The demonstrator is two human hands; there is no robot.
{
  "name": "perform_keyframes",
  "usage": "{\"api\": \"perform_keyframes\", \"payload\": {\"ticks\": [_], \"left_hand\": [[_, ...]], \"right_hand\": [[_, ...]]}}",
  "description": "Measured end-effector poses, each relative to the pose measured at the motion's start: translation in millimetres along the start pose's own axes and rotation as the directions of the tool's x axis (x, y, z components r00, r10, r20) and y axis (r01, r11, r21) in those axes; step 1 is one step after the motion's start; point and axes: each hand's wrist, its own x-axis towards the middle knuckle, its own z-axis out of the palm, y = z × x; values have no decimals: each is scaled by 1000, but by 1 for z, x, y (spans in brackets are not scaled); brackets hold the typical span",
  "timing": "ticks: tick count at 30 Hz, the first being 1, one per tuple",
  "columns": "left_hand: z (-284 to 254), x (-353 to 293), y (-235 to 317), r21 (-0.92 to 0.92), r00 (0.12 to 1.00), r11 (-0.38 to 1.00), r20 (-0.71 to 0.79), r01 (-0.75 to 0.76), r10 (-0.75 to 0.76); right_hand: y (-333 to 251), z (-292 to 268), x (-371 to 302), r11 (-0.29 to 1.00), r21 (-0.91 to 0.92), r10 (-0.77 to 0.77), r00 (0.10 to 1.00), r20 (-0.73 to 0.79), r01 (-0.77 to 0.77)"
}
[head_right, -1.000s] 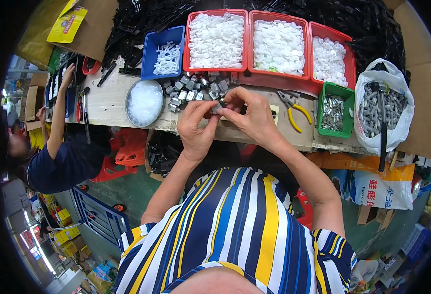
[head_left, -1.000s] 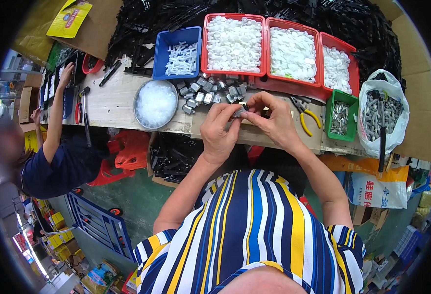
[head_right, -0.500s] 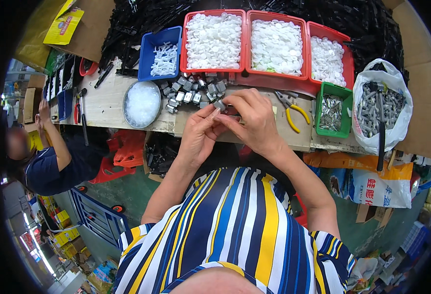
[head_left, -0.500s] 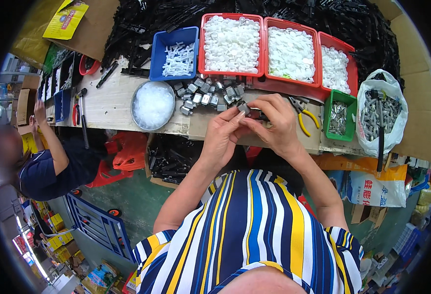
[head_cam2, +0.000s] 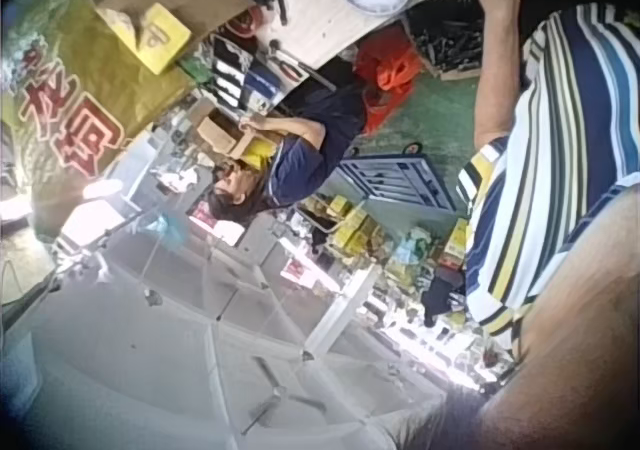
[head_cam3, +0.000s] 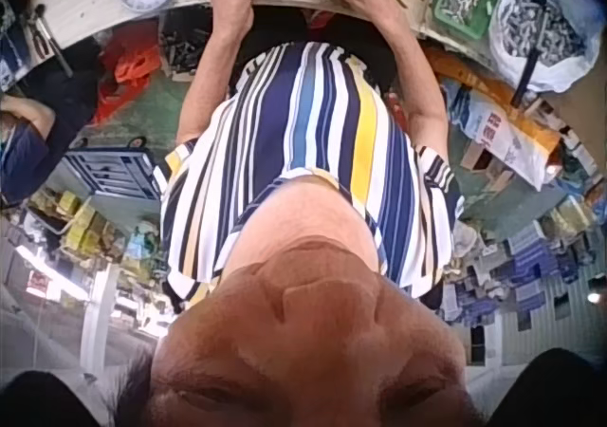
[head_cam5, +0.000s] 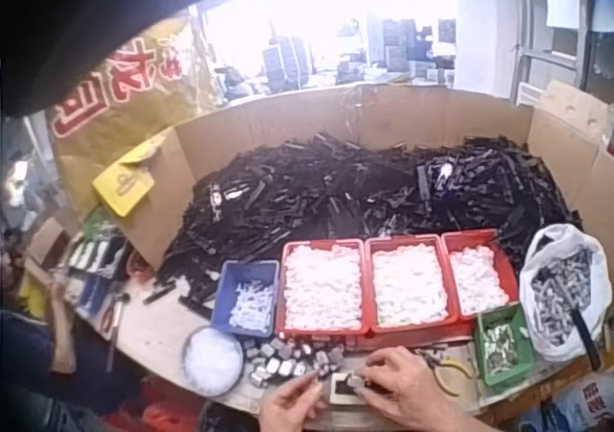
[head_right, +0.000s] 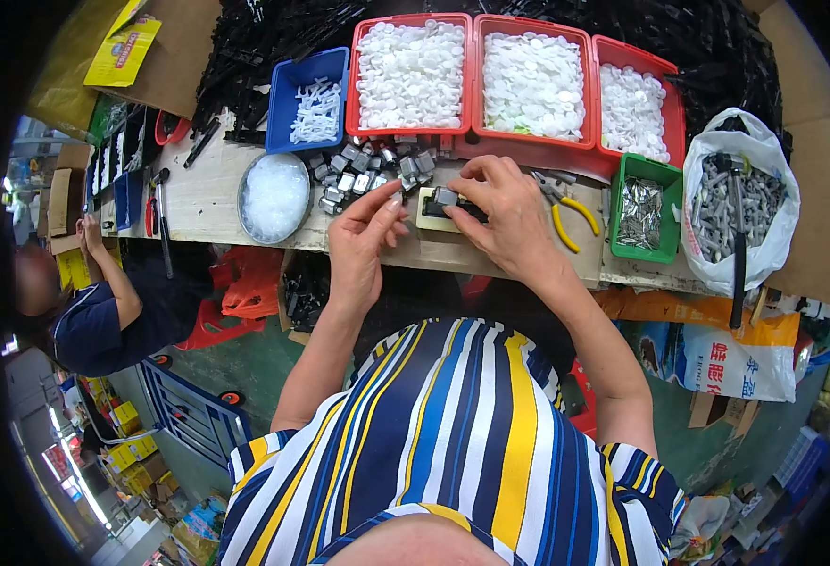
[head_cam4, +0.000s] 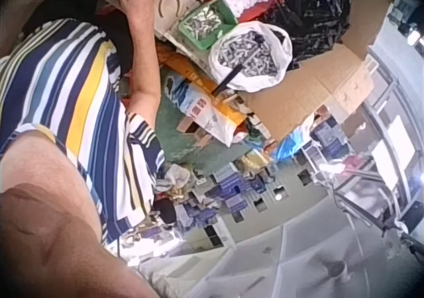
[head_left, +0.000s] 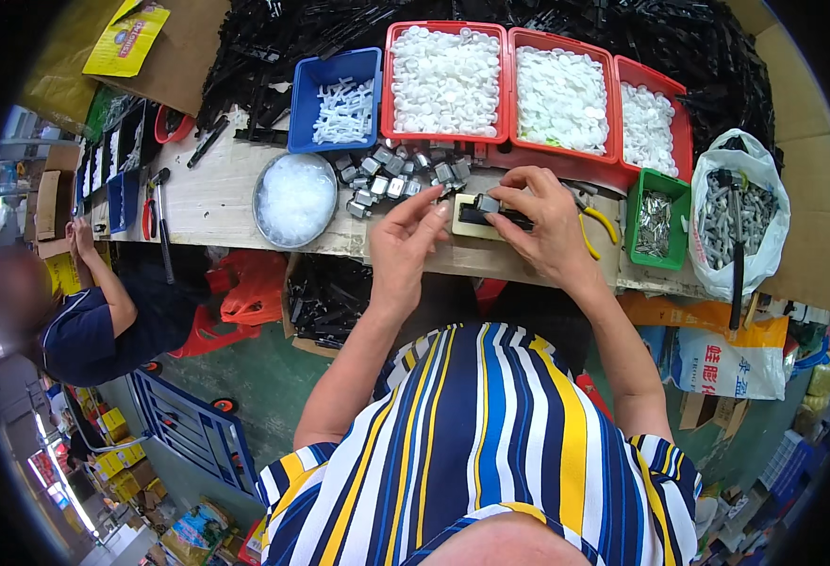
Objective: The person assembles small metal hardware components using a wooden jig and pliers. They repeatedly pick up metal pieces, place them into the jig, and use pliers to secure or shape them. The workspace contains bins of white plastic parts and loose metal hardware.
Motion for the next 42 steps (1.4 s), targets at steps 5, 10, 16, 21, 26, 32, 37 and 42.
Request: {"api": "perform_keyframes", "payload": {"ticks": [5, 10, 16, 21, 26, 32, 37, 42], "left_hand": [[5, 10, -14, 129, 1000, 992, -9, 15, -14], [3, 15, -27, 154, 1000, 988, 23, -12, 8], [5, 22, -33, 157, 998, 986, 48, -51, 44], [10, 22, -32, 169, 994, 981, 61, -96, 87], [8, 24, -36, 249, 992, 961, 71, -117, 102], [0, 19, -19, 387, 983, 905, 106, -178, 148], [-2, 48, 20, 666, 829, 535, 241, -520, 504], [8, 106, 43, 745, 668, 216, 381, -632, 640]], "right_hand": [[3, 11, -7, 994, -106, -5, 996, 85, 14], [-1, 20, -5, 975, -208, -71, 995, 65, 83], [2, 19, -7, 962, -250, -91, 991, 100, 113], [4, 18, -8, 957, -253, -118, 987, 111, 143], [4, 1, -13, 962, -243, -111, 991, 70, 125], [47, -82, -58, 925, -283, 164, 939, -302, -253], [81, -112, -100, 755, -463, 373, 885, -280, -465], [83, -109, -97, 774, -414, 443, 877, -187, -479]]}}
